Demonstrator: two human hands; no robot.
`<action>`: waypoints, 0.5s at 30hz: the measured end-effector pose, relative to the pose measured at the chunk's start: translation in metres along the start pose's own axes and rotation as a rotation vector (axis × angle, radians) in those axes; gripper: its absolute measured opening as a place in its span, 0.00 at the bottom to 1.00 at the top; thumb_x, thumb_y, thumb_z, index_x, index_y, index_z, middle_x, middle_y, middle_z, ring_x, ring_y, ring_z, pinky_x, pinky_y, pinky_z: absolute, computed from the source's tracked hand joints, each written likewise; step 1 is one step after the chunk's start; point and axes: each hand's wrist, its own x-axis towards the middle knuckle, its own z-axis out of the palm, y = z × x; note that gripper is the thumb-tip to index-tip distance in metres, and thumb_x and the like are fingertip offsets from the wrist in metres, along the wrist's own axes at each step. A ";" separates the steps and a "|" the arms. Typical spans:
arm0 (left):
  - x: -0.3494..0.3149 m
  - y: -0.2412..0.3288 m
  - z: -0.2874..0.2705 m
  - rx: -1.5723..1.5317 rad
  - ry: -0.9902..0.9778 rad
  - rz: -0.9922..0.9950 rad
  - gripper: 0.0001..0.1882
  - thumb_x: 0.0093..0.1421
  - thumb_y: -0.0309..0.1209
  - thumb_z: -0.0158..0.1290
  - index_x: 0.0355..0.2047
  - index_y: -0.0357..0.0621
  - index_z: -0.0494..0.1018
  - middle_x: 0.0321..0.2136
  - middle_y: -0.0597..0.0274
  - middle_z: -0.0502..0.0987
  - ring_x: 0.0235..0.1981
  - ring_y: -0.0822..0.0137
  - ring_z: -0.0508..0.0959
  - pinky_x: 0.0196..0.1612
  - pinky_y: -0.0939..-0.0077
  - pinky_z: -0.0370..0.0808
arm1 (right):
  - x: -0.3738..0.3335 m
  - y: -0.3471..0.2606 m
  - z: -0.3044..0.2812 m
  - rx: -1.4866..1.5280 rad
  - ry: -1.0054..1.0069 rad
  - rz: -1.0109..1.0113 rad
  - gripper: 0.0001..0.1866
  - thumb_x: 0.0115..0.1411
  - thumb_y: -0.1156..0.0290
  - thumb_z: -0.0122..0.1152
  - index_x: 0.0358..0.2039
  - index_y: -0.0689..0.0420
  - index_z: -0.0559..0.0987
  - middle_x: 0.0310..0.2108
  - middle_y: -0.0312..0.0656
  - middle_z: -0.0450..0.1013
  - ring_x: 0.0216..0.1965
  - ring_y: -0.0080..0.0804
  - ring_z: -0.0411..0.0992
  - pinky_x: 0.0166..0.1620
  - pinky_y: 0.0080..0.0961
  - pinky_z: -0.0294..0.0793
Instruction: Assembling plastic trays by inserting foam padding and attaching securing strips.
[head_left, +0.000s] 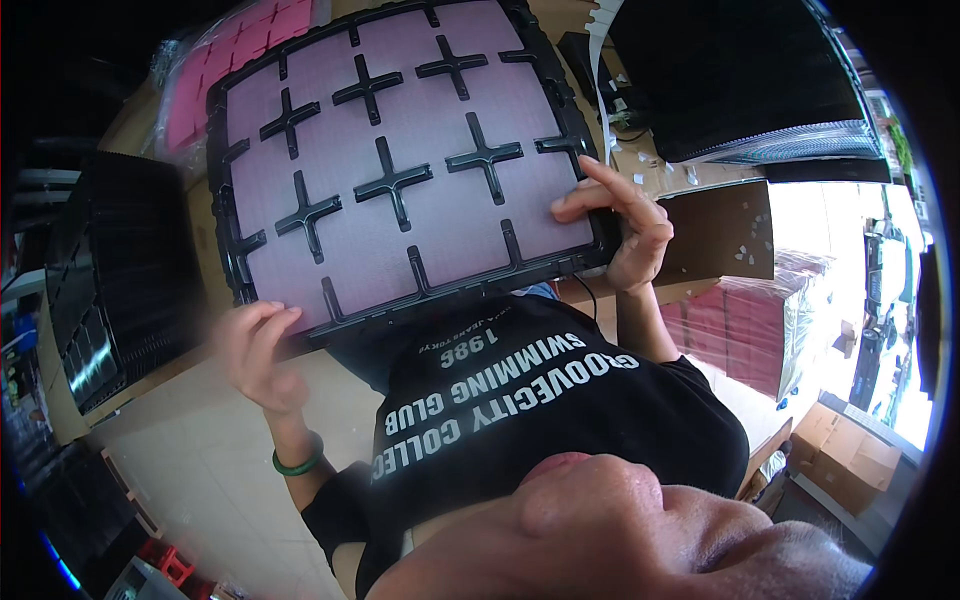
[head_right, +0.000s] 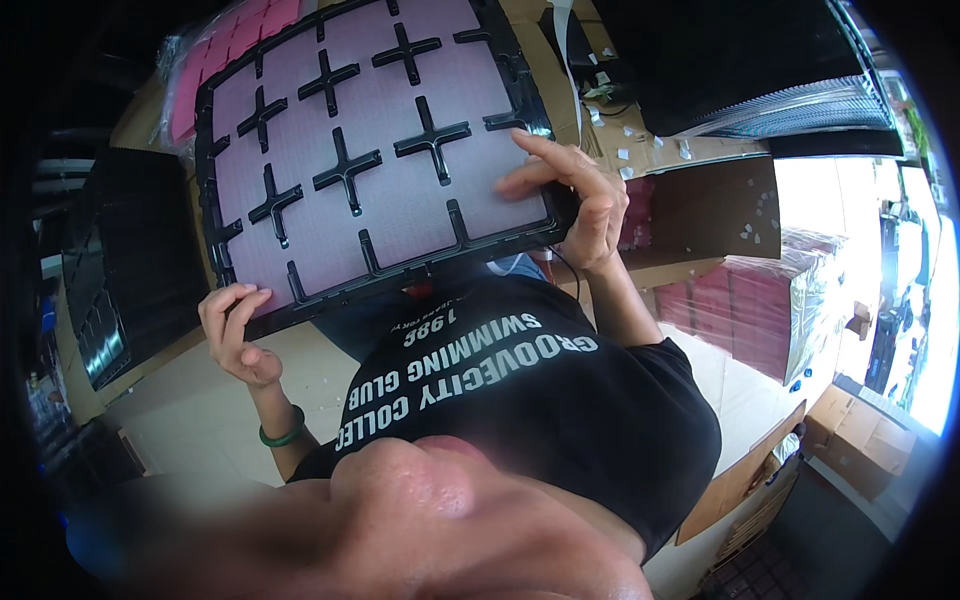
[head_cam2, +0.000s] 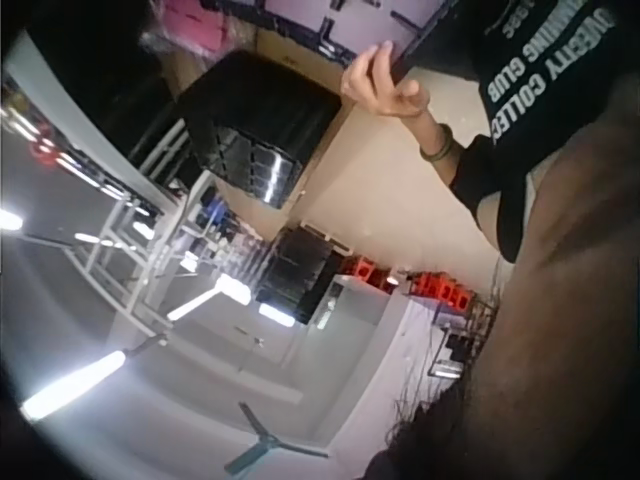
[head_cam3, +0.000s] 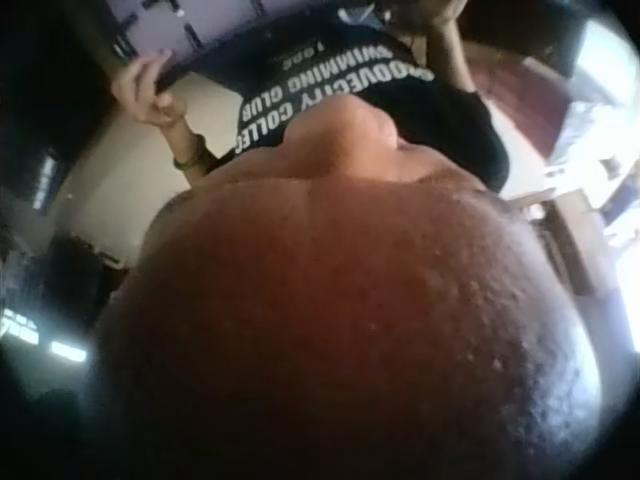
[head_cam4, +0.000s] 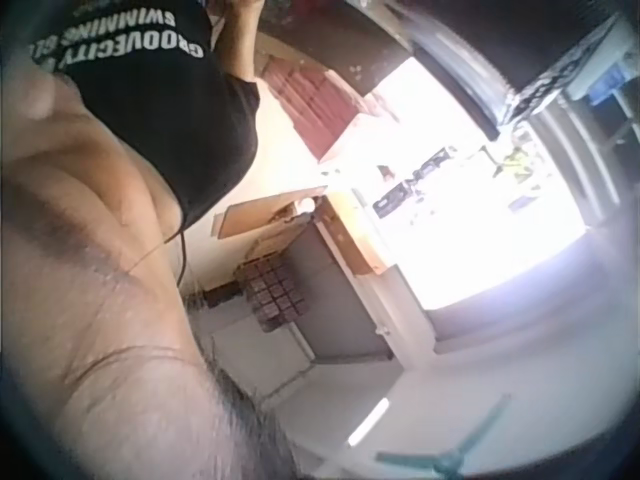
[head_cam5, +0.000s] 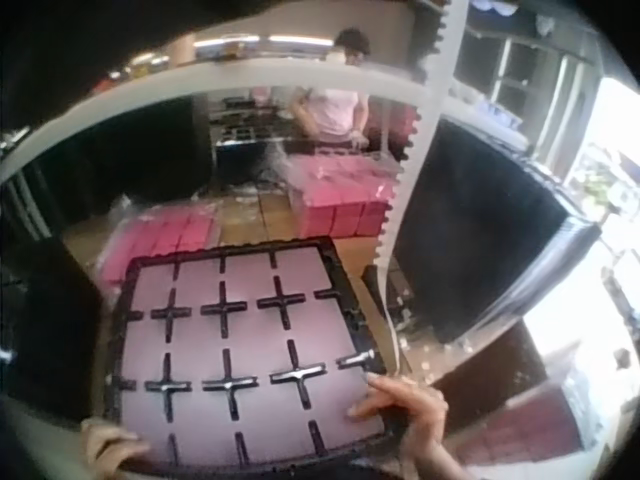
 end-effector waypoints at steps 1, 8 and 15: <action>0.002 0.001 0.001 -0.005 0.017 -0.005 0.44 0.72 0.59 0.27 0.28 0.33 0.81 0.28 0.54 0.78 0.33 0.56 0.76 0.42 0.62 0.72 | -0.001 -0.001 0.002 -0.070 0.001 -0.036 0.55 0.67 0.29 0.15 0.52 0.70 0.79 0.19 0.39 0.78 0.24 0.26 0.74 0.51 0.26 0.68; -0.006 -0.002 -0.004 -0.043 -0.002 -0.008 0.45 0.70 0.63 0.29 0.28 0.33 0.81 0.29 0.53 0.78 0.33 0.56 0.76 0.43 0.63 0.71 | 0.000 -0.004 0.000 -0.020 -0.010 0.001 0.55 0.67 0.28 0.18 0.50 0.69 0.80 0.20 0.39 0.79 0.26 0.25 0.74 0.45 0.26 0.71; -0.004 -0.008 -0.007 -0.068 -0.044 0.056 0.49 0.66 0.69 0.29 0.28 0.33 0.81 0.27 0.54 0.76 0.32 0.57 0.75 0.42 0.62 0.68 | 0.004 -0.002 -0.005 0.009 -0.079 -0.047 0.52 0.67 0.28 0.23 0.48 0.67 0.82 0.20 0.38 0.79 0.21 0.23 0.74 0.38 0.23 0.71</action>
